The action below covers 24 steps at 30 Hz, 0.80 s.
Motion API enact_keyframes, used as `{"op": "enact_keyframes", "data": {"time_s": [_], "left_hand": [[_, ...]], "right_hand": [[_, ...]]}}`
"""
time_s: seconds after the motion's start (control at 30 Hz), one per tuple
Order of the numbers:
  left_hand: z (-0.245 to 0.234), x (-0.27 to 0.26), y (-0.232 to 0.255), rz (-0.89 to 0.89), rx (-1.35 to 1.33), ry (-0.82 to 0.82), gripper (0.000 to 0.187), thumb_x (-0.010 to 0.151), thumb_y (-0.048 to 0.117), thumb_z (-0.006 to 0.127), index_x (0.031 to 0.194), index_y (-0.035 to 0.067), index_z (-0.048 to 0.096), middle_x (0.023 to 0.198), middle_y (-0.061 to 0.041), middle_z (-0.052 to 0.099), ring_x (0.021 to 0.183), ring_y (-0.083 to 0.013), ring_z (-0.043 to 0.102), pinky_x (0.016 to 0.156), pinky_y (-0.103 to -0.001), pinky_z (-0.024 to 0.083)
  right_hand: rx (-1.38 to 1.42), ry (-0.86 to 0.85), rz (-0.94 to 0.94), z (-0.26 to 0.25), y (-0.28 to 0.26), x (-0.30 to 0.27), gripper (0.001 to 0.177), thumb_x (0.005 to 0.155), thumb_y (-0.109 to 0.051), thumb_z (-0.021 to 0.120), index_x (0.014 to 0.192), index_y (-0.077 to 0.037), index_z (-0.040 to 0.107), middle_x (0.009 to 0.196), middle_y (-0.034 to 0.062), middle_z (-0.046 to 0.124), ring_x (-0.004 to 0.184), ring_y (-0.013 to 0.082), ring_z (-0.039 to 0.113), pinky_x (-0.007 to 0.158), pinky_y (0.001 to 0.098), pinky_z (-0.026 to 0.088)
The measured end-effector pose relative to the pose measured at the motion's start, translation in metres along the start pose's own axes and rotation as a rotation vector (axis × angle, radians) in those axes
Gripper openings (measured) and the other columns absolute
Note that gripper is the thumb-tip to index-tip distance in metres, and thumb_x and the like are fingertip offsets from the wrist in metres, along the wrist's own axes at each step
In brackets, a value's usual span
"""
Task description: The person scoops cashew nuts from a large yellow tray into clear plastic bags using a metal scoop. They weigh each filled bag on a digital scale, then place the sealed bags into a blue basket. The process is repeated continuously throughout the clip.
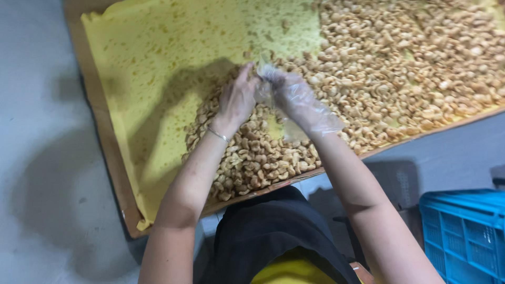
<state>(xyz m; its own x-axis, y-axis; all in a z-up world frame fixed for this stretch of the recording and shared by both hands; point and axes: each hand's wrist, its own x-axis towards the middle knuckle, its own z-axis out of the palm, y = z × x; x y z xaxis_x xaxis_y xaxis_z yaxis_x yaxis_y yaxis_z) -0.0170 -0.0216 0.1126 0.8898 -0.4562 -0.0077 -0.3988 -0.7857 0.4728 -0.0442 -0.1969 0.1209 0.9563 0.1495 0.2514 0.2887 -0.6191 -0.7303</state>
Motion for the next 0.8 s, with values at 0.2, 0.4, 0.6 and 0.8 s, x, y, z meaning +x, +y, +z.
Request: {"op": "enact_keyframes", "data": {"time_s": [0.2, 0.4, 0.6, 0.8], "left_hand": [[-0.056, -0.039, -0.046, -0.018, -0.140, 0.184, 0.055, 0.087, -0.021, 0.047, 0.136, 0.002, 0.060, 0.162, -0.020, 0.036, 0.096, -0.0318, 0.074, 0.074, -0.033, 0.066], [-0.071, -0.088, -0.064, -0.083, -0.076, 0.068, 0.069, 0.085, -0.020, 0.046, 0.151, 0.003, 0.044, 0.158, -0.014, 0.044, 0.114, -0.0333, 0.069, 0.091, -0.034, 0.063], [-0.066, -0.107, -0.078, -0.178, -0.186, 0.086, 0.071, 0.081, -0.019, 0.047, 0.149, 0.003, 0.045, 0.159, -0.014, 0.041, 0.122, -0.0366, 0.063, 0.099, -0.035, 0.059], [-0.057, -0.116, -0.089, -0.172, -0.228, 0.076, 0.071, 0.082, -0.015, 0.049, 0.150, 0.006, 0.049, 0.158, -0.011, 0.044, 0.136, -0.0351, 0.055, 0.111, -0.039, 0.052]], "right_hand": [[0.354, -0.124, 0.033, 0.019, -0.019, 0.001, 0.064, 0.106, -0.021, 0.070, 0.158, -0.005, 0.037, 0.137, 0.0160, 0.061, 0.122, 0.0298, 0.064, 0.099, 0.0384, 0.056], [-0.501, -1.024, -0.307, 0.184, -0.066, -0.080, 0.023, 0.109, -0.025, 0.051, 0.121, -0.016, 0.068, 0.112, 0.0112, 0.067, 0.105, 0.0306, 0.066, 0.088, 0.0535, 0.056], [-0.714, -1.319, -0.751, 0.332, -0.073, -0.159, 0.056, 0.086, -0.043, 0.058, 0.136, -0.020, 0.062, 0.149, 0.0087, 0.050, 0.145, 0.0360, 0.034, 0.118, 0.0747, 0.010], [-0.772, -1.509, -0.614, 0.290, -0.055, -0.139, 0.063, 0.094, -0.050, 0.059, 0.150, -0.023, 0.050, 0.161, 0.0099, 0.035, 0.155, 0.0456, 0.010, 0.113, 0.0845, 0.002]]}}
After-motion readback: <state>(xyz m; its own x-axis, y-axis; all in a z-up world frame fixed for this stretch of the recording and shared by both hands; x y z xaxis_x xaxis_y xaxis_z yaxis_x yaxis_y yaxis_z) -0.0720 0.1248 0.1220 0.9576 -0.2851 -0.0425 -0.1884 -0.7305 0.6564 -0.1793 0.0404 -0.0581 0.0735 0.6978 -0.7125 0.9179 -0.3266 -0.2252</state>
